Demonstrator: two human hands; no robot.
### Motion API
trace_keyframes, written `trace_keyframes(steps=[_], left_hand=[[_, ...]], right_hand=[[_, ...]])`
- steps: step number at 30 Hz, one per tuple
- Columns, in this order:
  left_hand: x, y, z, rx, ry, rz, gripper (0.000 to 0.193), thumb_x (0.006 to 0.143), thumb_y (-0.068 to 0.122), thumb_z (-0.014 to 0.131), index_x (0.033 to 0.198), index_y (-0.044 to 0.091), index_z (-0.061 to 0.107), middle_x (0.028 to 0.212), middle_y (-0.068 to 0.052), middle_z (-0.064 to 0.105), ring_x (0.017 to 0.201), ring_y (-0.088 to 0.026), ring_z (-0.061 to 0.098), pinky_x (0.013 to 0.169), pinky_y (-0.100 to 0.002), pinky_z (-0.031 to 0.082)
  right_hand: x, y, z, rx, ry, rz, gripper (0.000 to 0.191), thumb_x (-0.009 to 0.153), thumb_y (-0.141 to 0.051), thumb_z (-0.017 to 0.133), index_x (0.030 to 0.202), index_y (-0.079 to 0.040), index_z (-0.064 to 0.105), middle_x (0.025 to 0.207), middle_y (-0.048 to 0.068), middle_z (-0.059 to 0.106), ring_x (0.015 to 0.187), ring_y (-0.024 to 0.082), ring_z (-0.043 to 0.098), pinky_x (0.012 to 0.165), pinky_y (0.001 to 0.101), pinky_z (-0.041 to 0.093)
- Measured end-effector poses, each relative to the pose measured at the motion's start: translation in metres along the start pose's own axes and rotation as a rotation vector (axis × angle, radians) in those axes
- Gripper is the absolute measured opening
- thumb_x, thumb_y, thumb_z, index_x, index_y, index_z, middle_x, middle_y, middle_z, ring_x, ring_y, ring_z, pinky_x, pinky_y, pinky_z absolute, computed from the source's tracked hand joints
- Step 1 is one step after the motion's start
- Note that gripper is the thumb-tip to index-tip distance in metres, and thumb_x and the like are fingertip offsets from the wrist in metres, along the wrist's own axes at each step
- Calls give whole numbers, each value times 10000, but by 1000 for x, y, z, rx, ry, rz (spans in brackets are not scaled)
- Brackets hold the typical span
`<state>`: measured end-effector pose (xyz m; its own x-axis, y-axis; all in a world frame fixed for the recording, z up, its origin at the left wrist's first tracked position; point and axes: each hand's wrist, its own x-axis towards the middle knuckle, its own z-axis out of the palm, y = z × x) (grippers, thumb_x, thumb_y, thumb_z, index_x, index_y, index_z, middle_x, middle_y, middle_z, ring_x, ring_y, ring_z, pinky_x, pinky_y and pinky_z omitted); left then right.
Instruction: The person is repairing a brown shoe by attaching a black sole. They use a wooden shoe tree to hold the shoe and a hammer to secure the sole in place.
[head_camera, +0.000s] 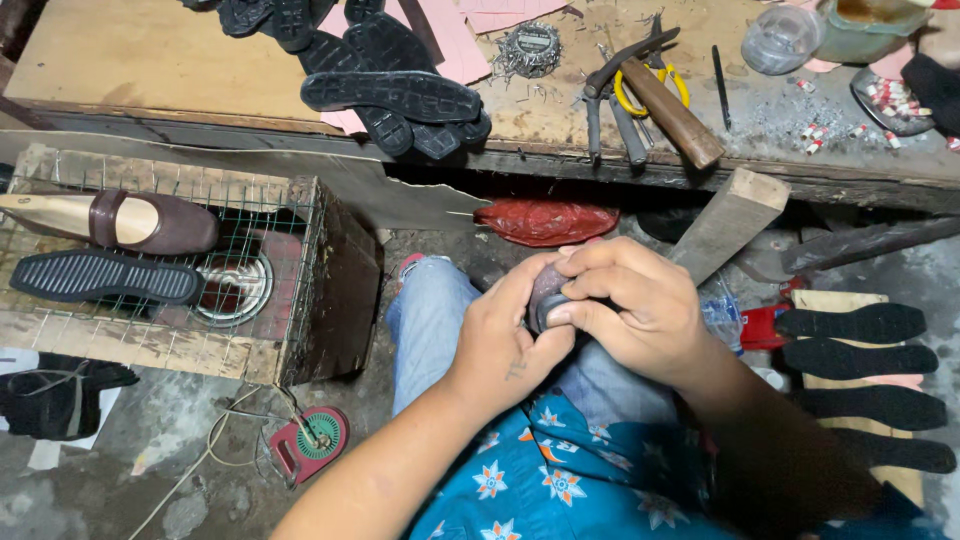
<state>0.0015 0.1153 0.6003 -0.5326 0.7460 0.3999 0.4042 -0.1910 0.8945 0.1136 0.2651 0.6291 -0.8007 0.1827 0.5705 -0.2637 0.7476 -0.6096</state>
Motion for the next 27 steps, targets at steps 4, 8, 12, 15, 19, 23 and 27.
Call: trace_keyframes(steps=[4, 8, 12, 15, 19, 23, 27], left_hand=[[-7, 6, 0, 28, 1, 14, 533, 839, 74, 705, 1358, 33, 587, 1208, -187, 719, 1124, -327, 746, 943, -357, 597], [-17, 6, -14, 9, -32, -75, 590, 817, 73, 726, 1385, 34, 569, 1185, -175, 734, 1000, -312, 739, 847, -365, 584], [-32, -4, -33, 11, -61, -342, 637, 814, 102, 746, 1421, 51, 560, 1132, -134, 771, 722, -286, 699, 630, -346, 542], [-38, -19, -46, 31, -15, -142, 600, 907, 121, 725, 1462, 21, 520, 1264, -169, 705, 1029, -279, 694, 897, -345, 532], [-41, -34, -55, 10, -24, -50, 544, 1007, 141, 631, 1507, -11, 481, 1447, -222, 606, 1351, -312, 616, 1162, -380, 452], [-37, -40, -54, 40, -60, -77, 629, 1008, 188, 647, 1549, -20, 405, 1481, -239, 570, 1381, -327, 585, 1168, -386, 429], [-29, -45, -51, 67, -101, -49, 673, 1014, 214, 662, 1571, -8, 356, 1506, -232, 550, 1401, -347, 566, 1174, -393, 427]], right_hand=[[4, -10, -6, 63, -14, 163, 297, 750, -82, 888, 932, -47, 656, 979, 103, 720, 937, 219, 731, 852, 317, 572], [3, -16, 4, 86, -44, 267, 431, 704, -133, 913, 987, -38, 603, 1020, 99, 735, 945, 220, 736, 858, 324, 566], [-3, -7, 25, 125, -120, 131, 383, 773, -121, 861, 1087, -33, 660, 1238, 145, 696, 1141, 259, 692, 984, 353, 532], [-7, 5, 41, 211, -170, 161, 323, 910, -49, 724, 1229, -29, 673, 1329, 149, 676, 1250, 271, 664, 1069, 371, 512], [-8, 17, 58, 213, -172, 109, 403, 904, -29, 678, 1306, -23, 645, 1337, 162, 651, 1255, 294, 644, 1079, 377, 502], [-1, 25, 65, 117, -149, 22, 394, 839, -56, 754, 1225, -9, 687, 1277, 166, 664, 1197, 316, 637, 1041, 398, 493], [5, 26, 66, 85, -61, -132, 234, 861, -14, 746, 1092, -20, 709, 1196, 122, 719, 1184, 324, 684, 1095, 456, 530]])
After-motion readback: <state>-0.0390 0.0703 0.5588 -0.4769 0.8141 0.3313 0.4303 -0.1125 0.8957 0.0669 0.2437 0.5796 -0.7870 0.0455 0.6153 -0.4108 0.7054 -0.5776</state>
